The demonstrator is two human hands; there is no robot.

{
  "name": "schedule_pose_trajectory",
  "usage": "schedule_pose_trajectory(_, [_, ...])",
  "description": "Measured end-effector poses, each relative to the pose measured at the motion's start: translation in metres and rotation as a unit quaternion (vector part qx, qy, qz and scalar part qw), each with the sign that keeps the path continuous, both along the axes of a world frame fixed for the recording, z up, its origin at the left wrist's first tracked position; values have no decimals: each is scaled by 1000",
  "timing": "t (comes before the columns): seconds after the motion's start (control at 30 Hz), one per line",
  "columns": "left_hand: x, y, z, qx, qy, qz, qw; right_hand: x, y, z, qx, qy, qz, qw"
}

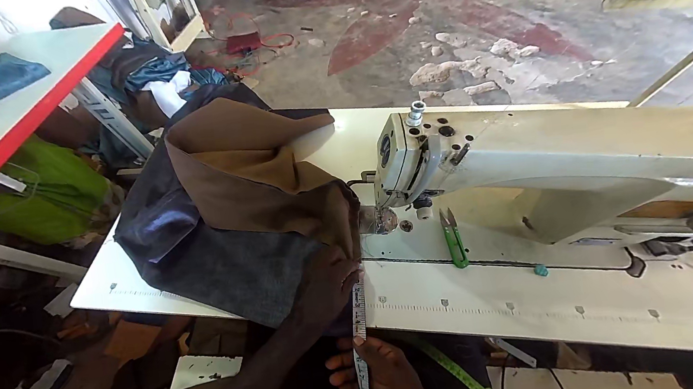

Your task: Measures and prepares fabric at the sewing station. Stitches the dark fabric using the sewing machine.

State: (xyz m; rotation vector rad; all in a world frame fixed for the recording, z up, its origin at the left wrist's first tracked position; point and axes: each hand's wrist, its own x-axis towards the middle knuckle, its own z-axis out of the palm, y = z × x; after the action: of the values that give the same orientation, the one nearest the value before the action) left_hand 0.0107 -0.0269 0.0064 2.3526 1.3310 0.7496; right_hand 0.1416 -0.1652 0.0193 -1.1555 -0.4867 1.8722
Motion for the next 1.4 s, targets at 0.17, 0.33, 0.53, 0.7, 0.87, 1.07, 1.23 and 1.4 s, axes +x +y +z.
schedule_pose_trajectory(0.17, [-8, 1, 14, -20, 77, -53, 995, 9, -16, -17, 30, 3, 42, 999])
schedule_pose_trajectory(0.33, [-20, 5, 15, -10, 89, -102, 991, 16, -26, -25, 82, -35, 71, 993])
schedule_pose_trajectory(0.53, [-22, 12, -3, 24, 33, -102, 994, 19, -24, -22, 31, -42, 32, 998])
schedule_pose_trajectory(0.7, [-16, 25, -1, 29, 27, -102, 994, 24, -20, -18, 30, -50, -18, 998])
schedule_pose_trajectory(0.87, [-11, 28, 2, 15, 28, -99, 995, 23, -20, -11, 46, -49, -28, 997])
schedule_pose_trajectory(1.07, [-12, 28, 1, 23, 7, -102, 994, 17, -19, -14, 35, -38, -7, 999])
schedule_pose_trajectory(1.23, [-13, 28, 1, 14, 3, -104, 995, 18, -20, -17, 35, -37, 3, 999])
schedule_pose_trajectory(1.4, [-14, 30, -2, 8, -19, -110, 994, 13, -18, -16, 29, -35, 24, 999])
